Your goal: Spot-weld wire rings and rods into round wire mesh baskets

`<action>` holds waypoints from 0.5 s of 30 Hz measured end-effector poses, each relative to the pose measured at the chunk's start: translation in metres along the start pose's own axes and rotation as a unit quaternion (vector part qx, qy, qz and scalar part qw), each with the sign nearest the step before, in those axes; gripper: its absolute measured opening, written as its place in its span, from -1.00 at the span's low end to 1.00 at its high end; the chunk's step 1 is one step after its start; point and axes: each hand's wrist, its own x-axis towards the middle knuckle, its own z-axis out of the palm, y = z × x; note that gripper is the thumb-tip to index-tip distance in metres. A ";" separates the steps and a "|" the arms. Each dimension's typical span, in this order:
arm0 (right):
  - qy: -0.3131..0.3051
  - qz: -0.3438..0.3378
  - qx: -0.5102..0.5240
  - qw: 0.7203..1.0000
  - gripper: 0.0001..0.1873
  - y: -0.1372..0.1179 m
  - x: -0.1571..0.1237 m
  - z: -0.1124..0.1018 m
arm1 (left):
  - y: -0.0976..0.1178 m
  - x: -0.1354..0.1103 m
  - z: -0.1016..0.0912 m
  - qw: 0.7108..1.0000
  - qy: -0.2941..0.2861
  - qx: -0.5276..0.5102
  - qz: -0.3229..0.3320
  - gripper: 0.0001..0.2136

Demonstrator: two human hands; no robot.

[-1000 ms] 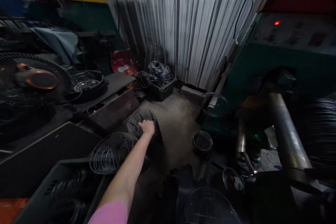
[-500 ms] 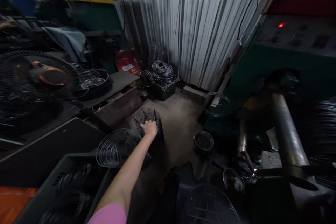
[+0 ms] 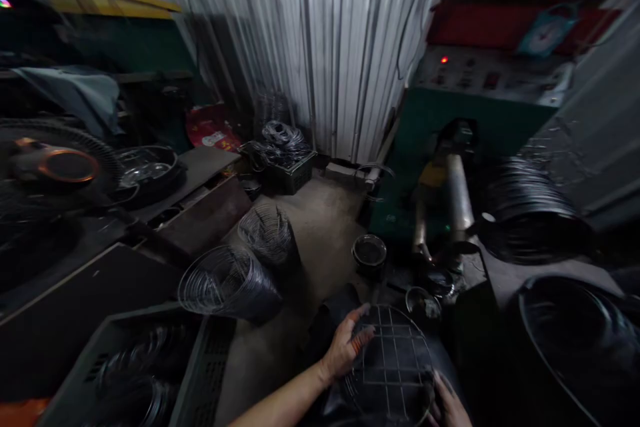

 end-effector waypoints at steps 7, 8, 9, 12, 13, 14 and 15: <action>0.025 -0.111 -0.082 0.990 -0.55 -0.004 -0.030 0.003 | 0.027 0.004 -0.002 0.998 -0.030 0.043 0.024 -0.36; 0.018 -0.153 -0.135 0.979 -0.60 -0.002 -0.032 0.000 | 0.024 0.001 -0.002 0.998 -0.037 0.045 0.012 -0.36; 0.007 -0.185 -0.190 0.964 -0.65 -0.001 -0.035 -0.002 | 0.020 -0.003 -0.001 0.998 -0.043 0.041 -0.009 -0.36; 0.017 -0.237 -0.309 0.921 -0.73 -0.009 -0.041 -0.014 | 0.004 -0.010 0.000 0.996 -0.036 0.009 -0.080 -0.35; 0.051 -0.250 -0.326 0.910 -0.76 -0.018 -0.040 -0.022 | -0.002 -0.010 0.000 0.997 -0.029 0.010 -0.073 -0.35; 0.095 -0.264 -0.328 0.902 -0.77 -0.030 -0.039 -0.032 | -0.007 -0.008 0.000 0.998 -0.026 0.015 -0.056 -0.35; 0.139 -0.276 -0.318 0.896 -0.75 -0.045 -0.036 -0.045 | -0.012 -0.005 0.000 0.998 -0.031 0.021 -0.049 -0.35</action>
